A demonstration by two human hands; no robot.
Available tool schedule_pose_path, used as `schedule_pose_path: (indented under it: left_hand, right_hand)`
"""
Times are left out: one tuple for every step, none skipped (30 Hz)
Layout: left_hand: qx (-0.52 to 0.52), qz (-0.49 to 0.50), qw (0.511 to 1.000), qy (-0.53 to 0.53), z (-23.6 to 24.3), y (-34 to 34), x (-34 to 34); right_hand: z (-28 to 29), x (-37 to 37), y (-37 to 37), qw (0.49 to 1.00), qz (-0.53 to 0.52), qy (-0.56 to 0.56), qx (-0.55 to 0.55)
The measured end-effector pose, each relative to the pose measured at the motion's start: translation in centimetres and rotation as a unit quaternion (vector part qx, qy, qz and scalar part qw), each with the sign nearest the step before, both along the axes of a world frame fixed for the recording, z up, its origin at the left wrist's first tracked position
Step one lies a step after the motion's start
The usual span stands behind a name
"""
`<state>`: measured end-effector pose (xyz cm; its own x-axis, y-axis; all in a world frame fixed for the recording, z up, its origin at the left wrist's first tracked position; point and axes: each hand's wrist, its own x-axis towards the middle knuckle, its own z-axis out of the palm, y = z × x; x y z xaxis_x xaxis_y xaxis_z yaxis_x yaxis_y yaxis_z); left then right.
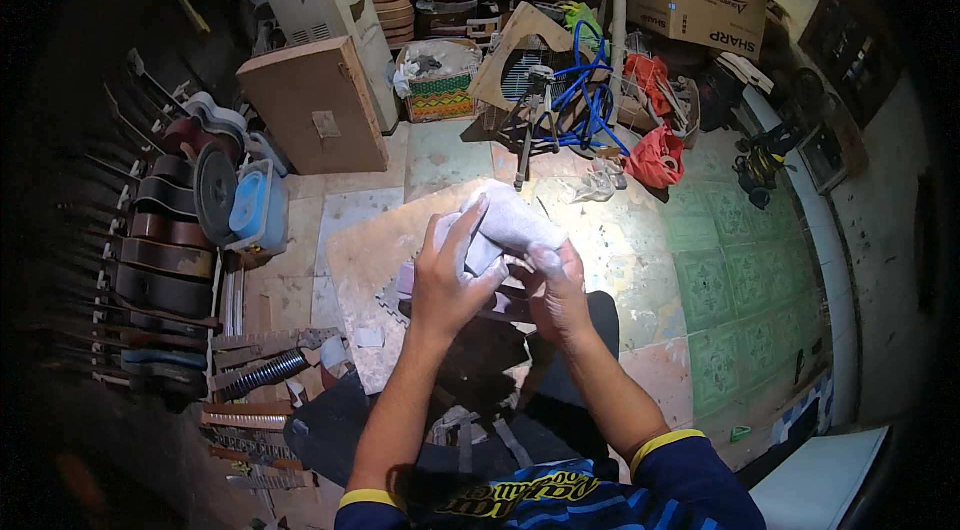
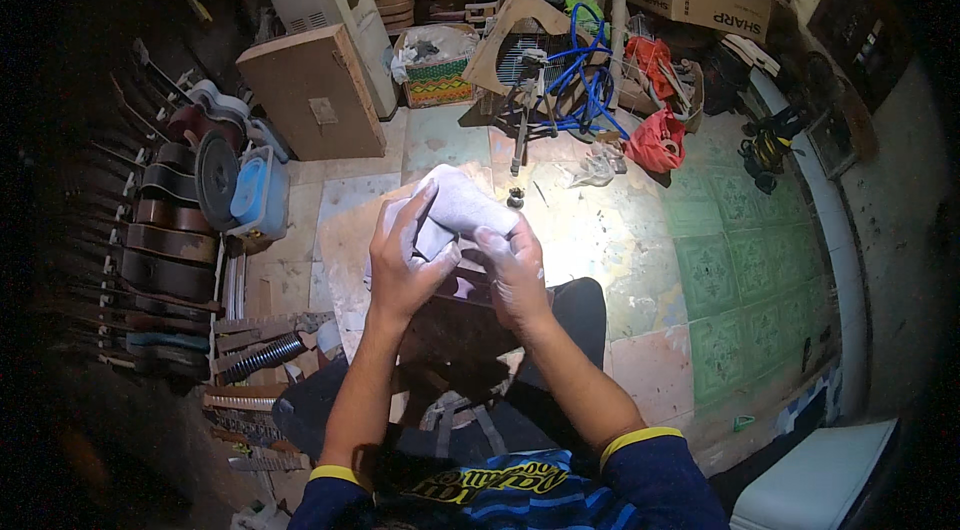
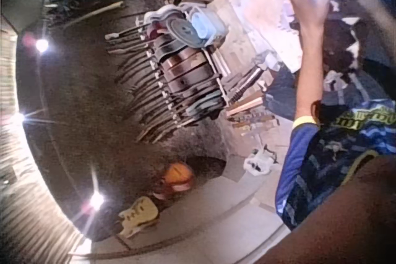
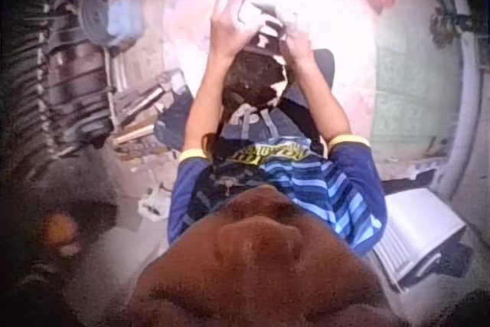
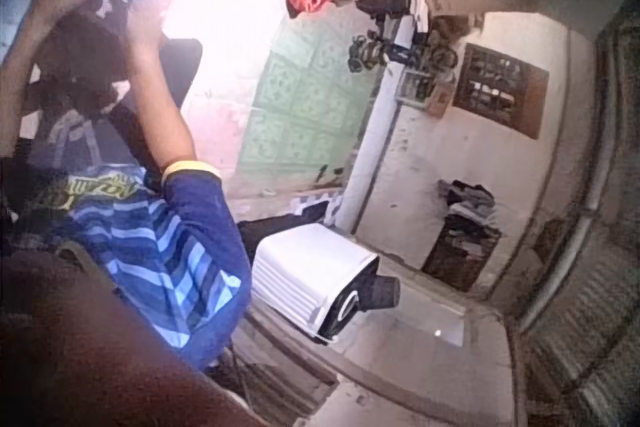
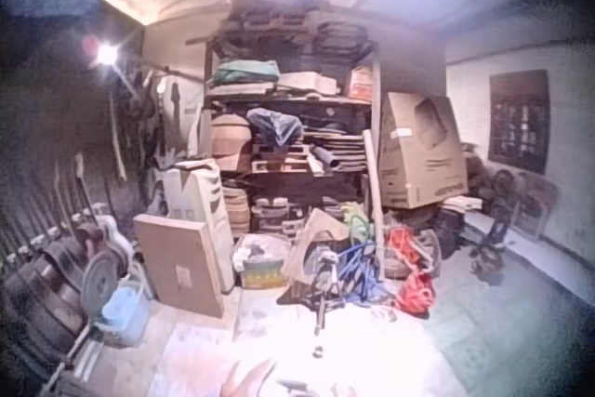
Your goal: The person sands the surface of a guitar body using a sanding block, wiping away white dust with their hands and continuing to sand different edges and surfaces.
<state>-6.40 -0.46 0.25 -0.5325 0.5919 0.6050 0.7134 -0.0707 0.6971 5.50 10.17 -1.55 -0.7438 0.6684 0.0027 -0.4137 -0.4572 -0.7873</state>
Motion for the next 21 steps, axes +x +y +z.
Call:
schedule_pose_path:
  left_hand:
    - [-0.004, 0.004, 1.000, 0.004, -0.2, -0.1, 0.0]
    - [-0.008, 0.009, 1.000, 0.009, -0.3, -0.2, -0.1]
    - [-0.008, 0.013, 1.000, 0.010, -0.2, -0.3, -0.1]
    - [-0.007, 0.016, 1.000, 0.012, -0.2, -0.3, -0.1]
    - [-0.007, 0.019, 1.000, 0.013, -0.2, -0.3, -0.1]
    - [-0.002, 0.027, 1.000, 0.010, -0.4, -0.3, 0.0]
    - [0.005, 0.035, 0.999, 0.008, -0.5, -0.3, 0.1]
    - [0.011, 0.043, 0.999, 0.005, -0.6, -0.4, 0.1]
    - [0.012, 0.040, 0.999, -0.006, -0.7, -0.4, 0.1]
    - [0.013, 0.037, 0.999, -0.018, -0.9, -0.5, 0.0]
    - [0.013, 0.035, 0.999, -0.031, -1.1, -0.5, -0.2]
    - [0.018, 0.022, 0.999, -0.042, -1.2, -0.5, -0.4]
    - [0.024, 0.010, 0.998, -0.053, -1.2, -0.5, -0.7]
    - [0.029, -0.002, 0.998, -0.064, -1.2, -0.6, -0.8]
    - [0.035, 0.000, 0.998, -0.060, -1.4, -0.4, -0.9]
    - [0.044, 0.001, 0.998, -0.055, -1.5, -0.2, -1.0]
    - [0.052, 0.003, 0.997, -0.049, -1.4, -0.1, -1.0]
    - [0.047, -0.002, 0.997, -0.055, -1.3, -0.1, -1.1]
    - [0.042, -0.007, 0.997, -0.061, -1.3, -0.2, -1.1]
    - [0.037, -0.012, 0.997, -0.067, -1.3, -0.3, -1.1]
    - [0.052, -0.020, 0.994, -0.093, -1.5, -0.3, -1.1]
  right_hand:
    - [1.2, 0.1, -0.8, 0.998, 0.012, 0.031, -0.052]
    - [1.0, 0.0, -0.8, 0.998, 0.008, 0.014, -0.060]
    - [0.5, -0.3, -0.7, 0.998, 0.004, -0.003, -0.069]
    - [0.3, -0.3, -0.6, 0.997, -0.001, -0.020, -0.078]
    - [0.3, -0.6, -0.8, 0.996, 0.000, -0.005, -0.085]
    - [0.1, -0.7, -1.0, 0.997, 0.001, -0.006, -0.071]
    - [-0.1, -0.8, -1.1, 0.998, 0.001, -0.006, -0.055]
    - [0.0, -1.0, -1.2, 0.999, 0.001, -0.006, -0.040]
    - [0.3, -1.2, -1.5, 0.999, -0.023, -0.026, -0.008]
    - [0.3, -1.4, -1.6, 0.999, -0.029, -0.031, 0.002]
    - [0.3, -1.4, -1.6, 0.999, -0.035, -0.036, 0.012]
    - [0.3, -1.5, -1.7, 0.998, -0.040, -0.042, 0.021]
    - [0.3, -1.6, -1.6, 0.997, -0.057, -0.032, 0.037]
    - [0.1, -1.7, -1.5, 0.996, -0.073, -0.022, 0.053]
    - [-0.1, -1.9, -1.4, 0.994, -0.089, -0.013, 0.069]
    - [-0.2, -2.0, -1.3, 0.991, -0.102, -0.011, 0.091]
    - [-0.4, -2.2, -1.2, 0.987, -0.115, -0.008, 0.113]
    - [-0.6, -2.4, -1.2, 0.983, -0.128, -0.006, 0.135]
    - [-0.8, -2.6, -1.2, 0.988, -0.119, 0.015, 0.099]
    - [-0.9, -2.9, -1.4, 0.991, -0.110, 0.036, 0.063]
    - [-0.7, -3.1, -1.6, 0.993, -0.101, 0.051, 0.043]
